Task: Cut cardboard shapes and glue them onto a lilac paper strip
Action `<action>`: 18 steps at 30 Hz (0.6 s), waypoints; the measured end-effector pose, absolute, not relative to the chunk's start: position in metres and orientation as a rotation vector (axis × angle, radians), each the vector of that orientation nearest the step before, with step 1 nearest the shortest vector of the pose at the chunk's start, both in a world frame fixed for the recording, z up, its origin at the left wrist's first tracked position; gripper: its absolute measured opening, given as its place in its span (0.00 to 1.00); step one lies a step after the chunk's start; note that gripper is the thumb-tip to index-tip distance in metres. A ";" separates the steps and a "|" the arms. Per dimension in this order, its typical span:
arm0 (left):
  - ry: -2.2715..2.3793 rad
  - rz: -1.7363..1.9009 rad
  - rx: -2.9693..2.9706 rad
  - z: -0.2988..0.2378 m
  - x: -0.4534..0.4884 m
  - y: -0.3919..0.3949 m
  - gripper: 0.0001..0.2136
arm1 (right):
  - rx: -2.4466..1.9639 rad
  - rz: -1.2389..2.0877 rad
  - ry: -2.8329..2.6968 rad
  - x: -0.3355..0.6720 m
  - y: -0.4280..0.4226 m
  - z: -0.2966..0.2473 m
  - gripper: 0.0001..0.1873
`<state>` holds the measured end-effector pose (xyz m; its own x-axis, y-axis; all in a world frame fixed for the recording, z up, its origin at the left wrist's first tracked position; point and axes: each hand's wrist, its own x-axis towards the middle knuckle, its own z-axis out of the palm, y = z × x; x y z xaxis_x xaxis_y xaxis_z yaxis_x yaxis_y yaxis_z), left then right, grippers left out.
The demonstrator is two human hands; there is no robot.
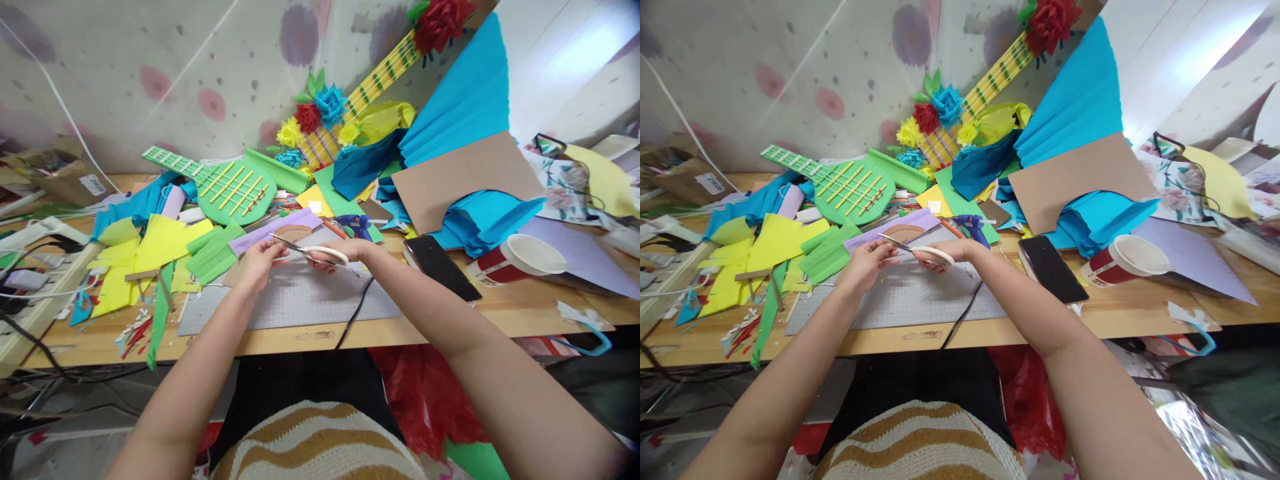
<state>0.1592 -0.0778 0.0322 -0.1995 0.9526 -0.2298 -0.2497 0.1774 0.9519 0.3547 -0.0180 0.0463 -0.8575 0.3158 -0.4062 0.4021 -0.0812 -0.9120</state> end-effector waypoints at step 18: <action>1.227 1.248 0.744 0.029 0.157 -0.077 0.05 | 0.952 -2.175 2.062 0.357 -0.026 0.044 0.29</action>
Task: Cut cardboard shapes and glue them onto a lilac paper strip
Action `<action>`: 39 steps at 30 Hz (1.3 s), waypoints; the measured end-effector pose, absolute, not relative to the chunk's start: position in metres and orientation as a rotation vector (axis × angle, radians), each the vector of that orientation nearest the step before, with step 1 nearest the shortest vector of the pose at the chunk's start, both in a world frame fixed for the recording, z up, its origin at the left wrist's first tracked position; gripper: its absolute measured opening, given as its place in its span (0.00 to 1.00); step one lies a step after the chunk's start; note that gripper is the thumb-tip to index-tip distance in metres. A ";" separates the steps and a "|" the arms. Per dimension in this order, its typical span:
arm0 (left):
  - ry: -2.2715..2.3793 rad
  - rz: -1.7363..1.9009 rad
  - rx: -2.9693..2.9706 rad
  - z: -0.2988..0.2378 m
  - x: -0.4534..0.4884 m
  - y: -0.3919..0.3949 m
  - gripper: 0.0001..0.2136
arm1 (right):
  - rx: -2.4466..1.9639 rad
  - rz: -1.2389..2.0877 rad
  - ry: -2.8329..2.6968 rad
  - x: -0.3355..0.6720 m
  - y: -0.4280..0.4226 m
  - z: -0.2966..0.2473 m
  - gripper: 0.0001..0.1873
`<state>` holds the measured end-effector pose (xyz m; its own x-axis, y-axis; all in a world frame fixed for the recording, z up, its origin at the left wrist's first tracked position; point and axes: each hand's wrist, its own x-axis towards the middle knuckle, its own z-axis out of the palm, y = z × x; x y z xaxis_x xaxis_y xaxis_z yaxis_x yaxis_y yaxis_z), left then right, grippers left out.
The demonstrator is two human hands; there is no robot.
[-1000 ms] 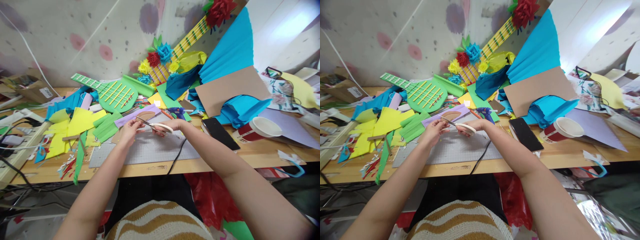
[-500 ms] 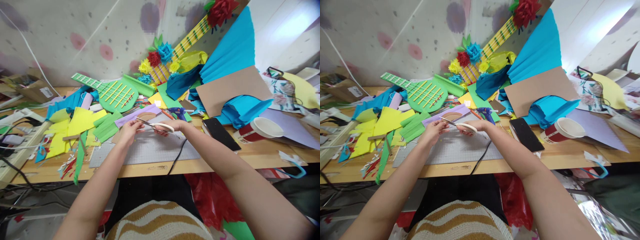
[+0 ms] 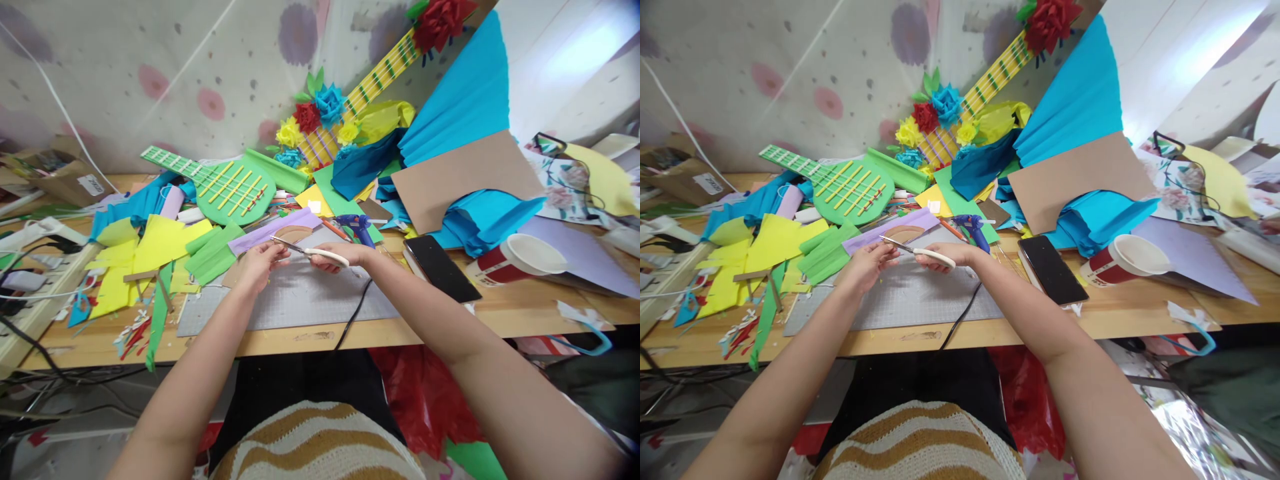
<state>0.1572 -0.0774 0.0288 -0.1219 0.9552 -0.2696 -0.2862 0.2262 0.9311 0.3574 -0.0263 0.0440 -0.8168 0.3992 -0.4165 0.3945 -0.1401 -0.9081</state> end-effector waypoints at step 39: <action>1.217 1.179 0.792 0.031 0.157 -0.079 0.06 | -1.017 2.192 -1.984 0.354 -0.036 0.044 0.32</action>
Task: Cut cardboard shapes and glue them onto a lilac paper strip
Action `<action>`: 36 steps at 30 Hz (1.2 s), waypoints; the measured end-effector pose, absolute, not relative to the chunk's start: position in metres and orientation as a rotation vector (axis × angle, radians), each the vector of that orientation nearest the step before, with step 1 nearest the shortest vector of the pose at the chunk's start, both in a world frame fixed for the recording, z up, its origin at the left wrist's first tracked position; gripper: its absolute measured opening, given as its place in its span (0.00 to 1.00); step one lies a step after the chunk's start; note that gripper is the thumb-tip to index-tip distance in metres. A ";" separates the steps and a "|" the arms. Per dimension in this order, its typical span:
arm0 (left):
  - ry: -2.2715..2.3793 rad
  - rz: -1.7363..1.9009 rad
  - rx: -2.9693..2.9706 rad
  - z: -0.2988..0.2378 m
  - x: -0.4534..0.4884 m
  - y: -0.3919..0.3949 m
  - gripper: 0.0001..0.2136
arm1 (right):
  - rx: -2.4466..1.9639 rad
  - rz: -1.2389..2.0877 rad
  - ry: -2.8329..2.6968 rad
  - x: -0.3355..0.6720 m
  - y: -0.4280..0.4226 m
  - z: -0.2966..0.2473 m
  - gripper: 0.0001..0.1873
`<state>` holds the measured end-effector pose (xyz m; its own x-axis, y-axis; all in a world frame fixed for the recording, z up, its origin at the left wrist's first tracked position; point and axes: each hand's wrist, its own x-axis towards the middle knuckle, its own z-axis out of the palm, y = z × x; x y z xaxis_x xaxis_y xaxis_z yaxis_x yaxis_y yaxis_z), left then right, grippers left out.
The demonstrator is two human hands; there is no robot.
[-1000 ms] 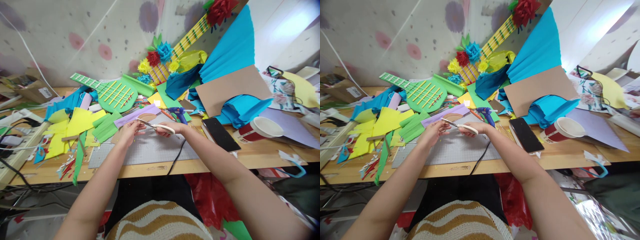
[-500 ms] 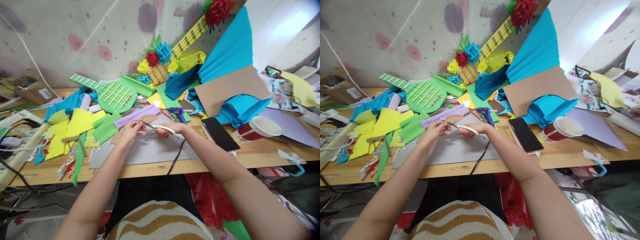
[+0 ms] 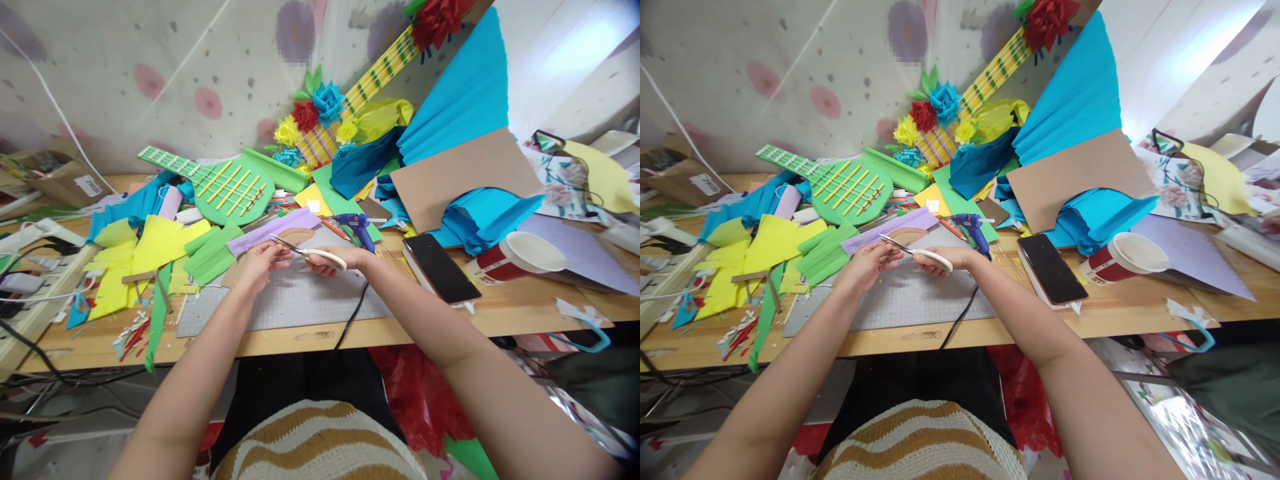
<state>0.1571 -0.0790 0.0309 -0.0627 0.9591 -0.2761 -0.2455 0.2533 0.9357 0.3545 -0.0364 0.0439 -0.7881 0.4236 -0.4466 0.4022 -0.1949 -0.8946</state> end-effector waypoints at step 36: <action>1.204 1.152 0.761 0.036 0.163 -0.089 0.06 | -0.822 2.351 -1.896 0.361 -0.035 0.030 0.28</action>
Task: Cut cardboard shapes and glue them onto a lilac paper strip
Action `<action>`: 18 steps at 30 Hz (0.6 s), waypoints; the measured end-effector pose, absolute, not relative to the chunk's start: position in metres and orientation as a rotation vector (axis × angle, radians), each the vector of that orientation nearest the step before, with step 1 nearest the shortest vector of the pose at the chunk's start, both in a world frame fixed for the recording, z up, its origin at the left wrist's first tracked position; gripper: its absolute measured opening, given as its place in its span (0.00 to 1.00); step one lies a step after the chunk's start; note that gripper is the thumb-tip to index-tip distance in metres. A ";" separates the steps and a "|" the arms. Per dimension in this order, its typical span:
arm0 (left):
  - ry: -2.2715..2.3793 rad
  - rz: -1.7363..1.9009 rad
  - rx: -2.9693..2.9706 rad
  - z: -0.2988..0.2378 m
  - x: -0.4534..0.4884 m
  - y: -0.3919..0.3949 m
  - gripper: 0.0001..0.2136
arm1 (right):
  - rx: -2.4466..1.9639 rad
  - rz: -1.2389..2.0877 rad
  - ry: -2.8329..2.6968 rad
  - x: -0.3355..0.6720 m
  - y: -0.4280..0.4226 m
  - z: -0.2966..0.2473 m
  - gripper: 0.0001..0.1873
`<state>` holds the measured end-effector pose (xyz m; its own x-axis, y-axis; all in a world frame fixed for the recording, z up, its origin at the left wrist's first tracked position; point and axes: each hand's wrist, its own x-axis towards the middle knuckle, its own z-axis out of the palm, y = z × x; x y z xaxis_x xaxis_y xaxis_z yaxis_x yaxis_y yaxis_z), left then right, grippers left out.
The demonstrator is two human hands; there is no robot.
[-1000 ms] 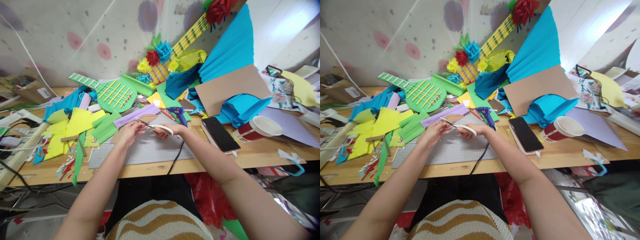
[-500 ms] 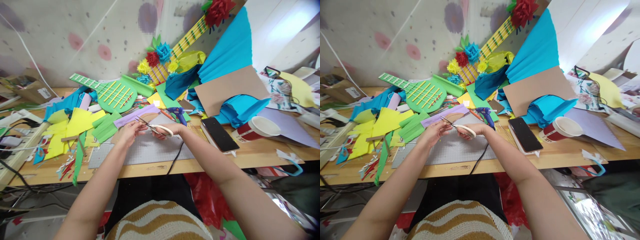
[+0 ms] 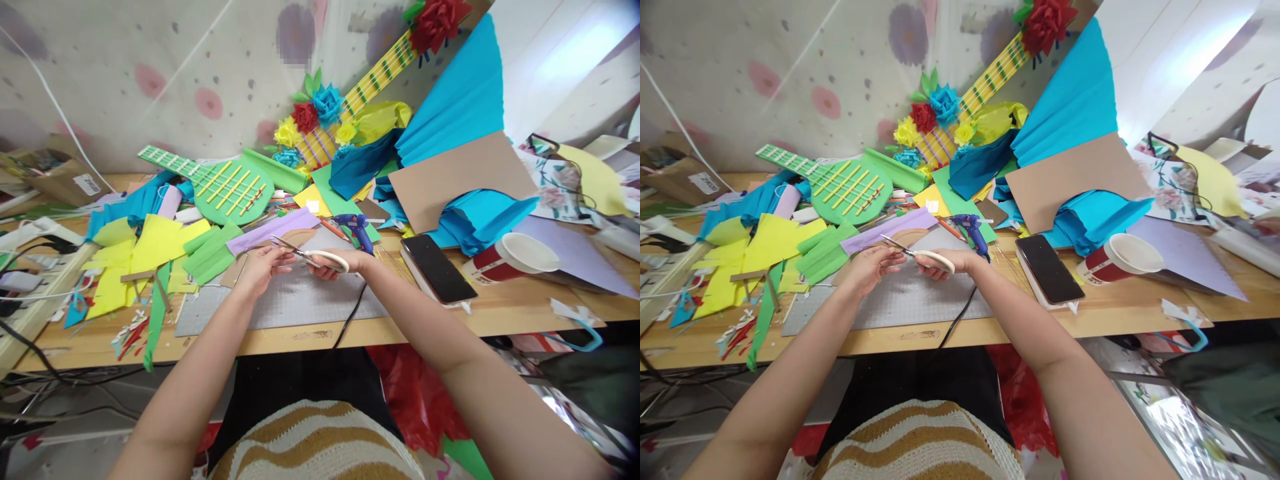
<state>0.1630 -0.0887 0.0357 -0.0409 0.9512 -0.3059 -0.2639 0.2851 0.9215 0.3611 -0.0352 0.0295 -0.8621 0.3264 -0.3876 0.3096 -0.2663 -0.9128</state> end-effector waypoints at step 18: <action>1.260 1.084 0.830 0.044 0.158 -0.084 0.08 | -0.923 2.395 -1.850 0.357 -0.035 0.035 0.29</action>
<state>0.1577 -0.0841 0.0437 -0.0273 0.9485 -0.3157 -0.1708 0.3067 0.9364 0.3570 -0.0346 0.0354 -0.8295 0.3240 -0.4549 0.3582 -0.3161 -0.8785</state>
